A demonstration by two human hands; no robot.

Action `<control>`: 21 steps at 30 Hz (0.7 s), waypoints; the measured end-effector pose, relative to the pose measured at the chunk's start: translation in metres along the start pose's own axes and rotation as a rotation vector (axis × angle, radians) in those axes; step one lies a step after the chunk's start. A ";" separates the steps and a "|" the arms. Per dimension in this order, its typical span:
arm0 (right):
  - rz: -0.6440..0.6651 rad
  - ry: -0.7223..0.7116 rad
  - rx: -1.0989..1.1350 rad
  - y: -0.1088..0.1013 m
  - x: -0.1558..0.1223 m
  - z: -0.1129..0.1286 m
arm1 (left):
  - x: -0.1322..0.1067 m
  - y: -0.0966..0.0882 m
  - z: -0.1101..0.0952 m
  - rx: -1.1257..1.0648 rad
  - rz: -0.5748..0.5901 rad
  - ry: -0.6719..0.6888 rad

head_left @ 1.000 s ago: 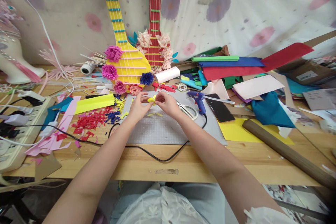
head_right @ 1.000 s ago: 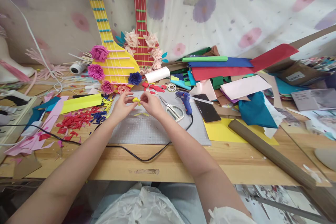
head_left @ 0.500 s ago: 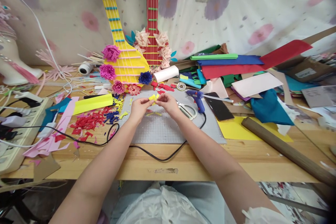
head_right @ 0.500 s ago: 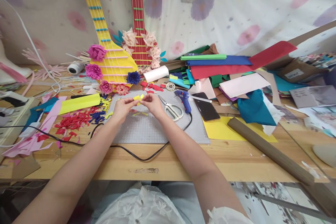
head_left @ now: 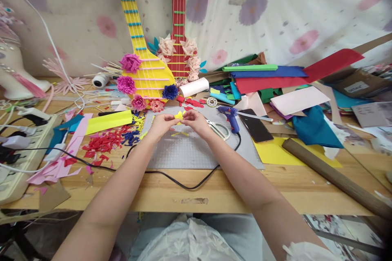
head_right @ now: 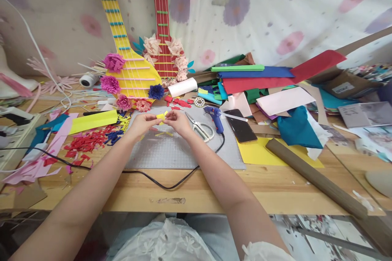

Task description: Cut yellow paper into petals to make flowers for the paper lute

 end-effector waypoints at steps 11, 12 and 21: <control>-0.024 -0.051 -0.306 -0.016 -0.003 0.013 | 0.003 -0.006 0.011 -0.142 -0.106 -0.047; -0.033 -0.053 -0.467 -0.027 -0.006 0.019 | 0.003 -0.008 0.012 -0.186 -0.128 -0.067; 0.247 0.150 -1.695 -0.077 -0.054 0.033 | 0.006 -0.043 0.007 -0.665 -0.226 -0.077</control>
Point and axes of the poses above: each hand's wrist, its own x-axis towards the middle knuckle, its own y-axis out of the palm, z = x × y, the point moved 5 cm from there along x, towards the middle knuckle, and after that the axes turned 7 degrees about -y, right-handed, at the moved point
